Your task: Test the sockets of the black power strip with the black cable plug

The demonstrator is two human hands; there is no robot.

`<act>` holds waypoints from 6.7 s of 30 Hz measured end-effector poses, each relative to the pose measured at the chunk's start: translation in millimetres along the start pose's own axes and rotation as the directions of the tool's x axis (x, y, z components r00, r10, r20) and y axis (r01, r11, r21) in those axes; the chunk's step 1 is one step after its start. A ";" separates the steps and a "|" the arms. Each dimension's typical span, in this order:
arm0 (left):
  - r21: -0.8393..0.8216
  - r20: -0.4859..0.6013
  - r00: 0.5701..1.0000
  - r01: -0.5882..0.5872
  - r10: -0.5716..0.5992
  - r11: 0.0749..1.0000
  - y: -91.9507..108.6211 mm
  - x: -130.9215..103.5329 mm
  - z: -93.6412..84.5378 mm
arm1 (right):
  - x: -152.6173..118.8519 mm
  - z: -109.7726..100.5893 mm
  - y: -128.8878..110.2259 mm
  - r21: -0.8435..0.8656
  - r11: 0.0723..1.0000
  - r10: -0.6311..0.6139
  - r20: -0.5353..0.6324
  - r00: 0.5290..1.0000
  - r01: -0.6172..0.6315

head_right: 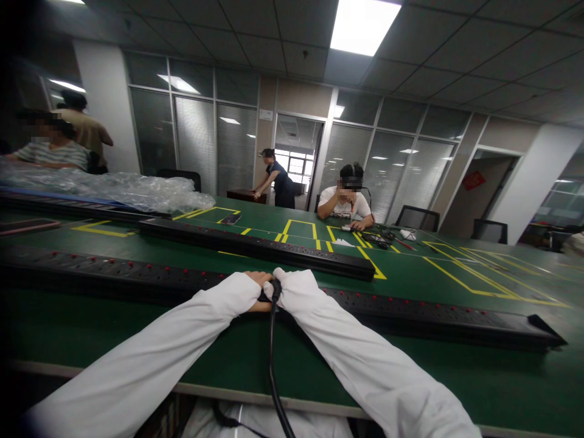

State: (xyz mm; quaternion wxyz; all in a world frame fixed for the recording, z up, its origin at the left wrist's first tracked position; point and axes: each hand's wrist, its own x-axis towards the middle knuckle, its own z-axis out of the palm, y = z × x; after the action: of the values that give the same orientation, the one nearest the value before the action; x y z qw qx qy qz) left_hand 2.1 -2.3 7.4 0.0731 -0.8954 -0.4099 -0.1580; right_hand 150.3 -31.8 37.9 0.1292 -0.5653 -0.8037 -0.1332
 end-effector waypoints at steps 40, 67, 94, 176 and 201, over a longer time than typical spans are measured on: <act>0.014 0.016 1.000 0.012 -0.012 1.000 -0.5 1.5 2.6 | 0.2 1.6 0.9 -0.012 1.000 -0.011 -0.018 1.000 0.011; 0.025 0.058 0.996 0.065 -0.066 0.998 -1.2 8.1 8.1 | 0.8 -4.1 1.4 0.046 0.999 -0.025 0.020 0.999 0.024; 0.053 0.034 0.999 -0.006 0.004 0.999 -2.6 0.1 0.0 | -0.8 5.8 43.5 0.538 0.823 0.133 0.127 0.983 -0.181; -0.026 0.023 1.000 -0.009 0.010 1.000 -1.1 -2.0 -2.5 | -2.0 -8.3 7.7 0.072 0.992 -0.109 0.055 0.992 0.105; -0.027 0.037 0.999 -0.002 0.003 1.000 0.9 -1.9 -5.1 | -9.2 -17.6 -0.7 0.111 0.994 -0.029 0.114 0.993 0.016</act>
State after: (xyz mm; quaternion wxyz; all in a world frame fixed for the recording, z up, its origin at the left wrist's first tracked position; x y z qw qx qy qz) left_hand 0.5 -5.6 11.5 0.0534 -0.8997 -0.4077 -0.1468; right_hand 153.6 -46.4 50.9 0.1116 -0.5550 -0.8224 -0.0573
